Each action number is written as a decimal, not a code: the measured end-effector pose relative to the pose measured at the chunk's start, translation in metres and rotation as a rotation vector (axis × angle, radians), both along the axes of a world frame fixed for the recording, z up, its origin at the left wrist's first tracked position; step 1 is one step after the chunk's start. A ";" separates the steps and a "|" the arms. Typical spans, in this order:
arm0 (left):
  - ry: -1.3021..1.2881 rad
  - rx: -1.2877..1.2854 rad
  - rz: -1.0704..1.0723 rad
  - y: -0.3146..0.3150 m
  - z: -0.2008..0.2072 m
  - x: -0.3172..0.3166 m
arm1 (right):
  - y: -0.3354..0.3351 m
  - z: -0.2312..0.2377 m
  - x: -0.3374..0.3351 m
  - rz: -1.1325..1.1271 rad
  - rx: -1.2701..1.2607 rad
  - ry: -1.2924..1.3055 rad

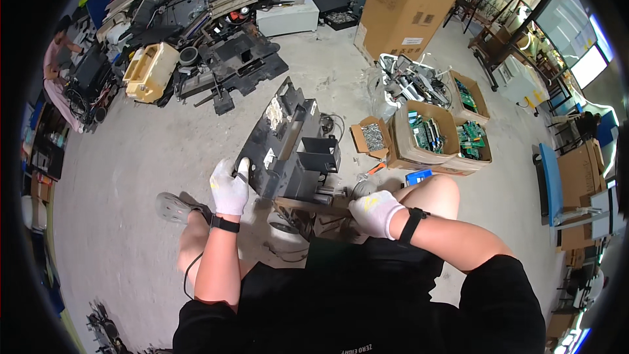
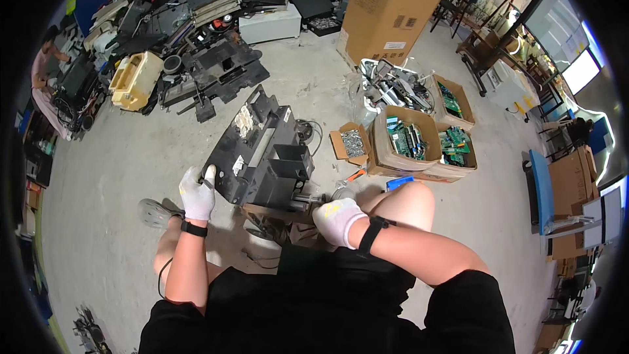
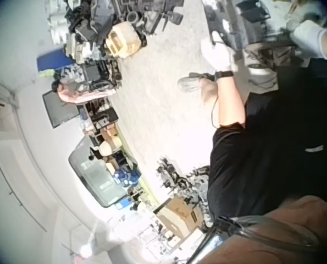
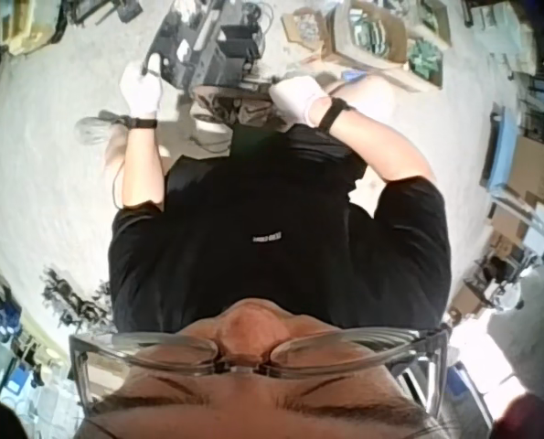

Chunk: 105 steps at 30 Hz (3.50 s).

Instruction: Disassembling a large plastic and metal electronic component using manual tools.

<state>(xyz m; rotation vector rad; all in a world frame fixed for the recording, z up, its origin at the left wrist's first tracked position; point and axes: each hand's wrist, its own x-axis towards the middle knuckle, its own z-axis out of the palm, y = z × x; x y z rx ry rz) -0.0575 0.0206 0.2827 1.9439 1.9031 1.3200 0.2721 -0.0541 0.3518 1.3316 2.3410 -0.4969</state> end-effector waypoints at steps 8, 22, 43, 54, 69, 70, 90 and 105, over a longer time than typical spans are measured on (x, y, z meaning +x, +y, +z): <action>0.089 -0.040 -0.066 0.044 0.044 0.060 | 0.010 0.003 0.062 -0.152 0.274 0.064; 0.148 0.063 -0.317 0.078 0.083 0.172 | 0.047 0.010 0.182 -0.316 0.523 -0.025; 0.200 0.080 -0.315 -0.016 0.059 0.186 | 0.016 -0.006 0.204 -0.125 0.150 0.028; 0.251 0.171 -0.420 -0.038 0.056 0.196 | 0.002 -0.016 0.151 -0.214 0.144 0.206; 0.288 0.152 -0.412 -0.046 0.042 0.166 | -0.019 -0.062 0.071 -0.209 -0.177 0.231; 0.299 0.175 -0.361 -0.034 0.044 0.165 | -0.009 -0.059 0.069 -0.183 -0.099 0.191; 0.235 0.254 -0.432 0.139 0.014 0.188 | 0.142 -0.008 0.110 -0.205 0.461 0.210; -1.088 -0.686 -0.368 0.083 -0.015 0.229 | 0.174 0.008 0.101 -0.238 0.365 0.212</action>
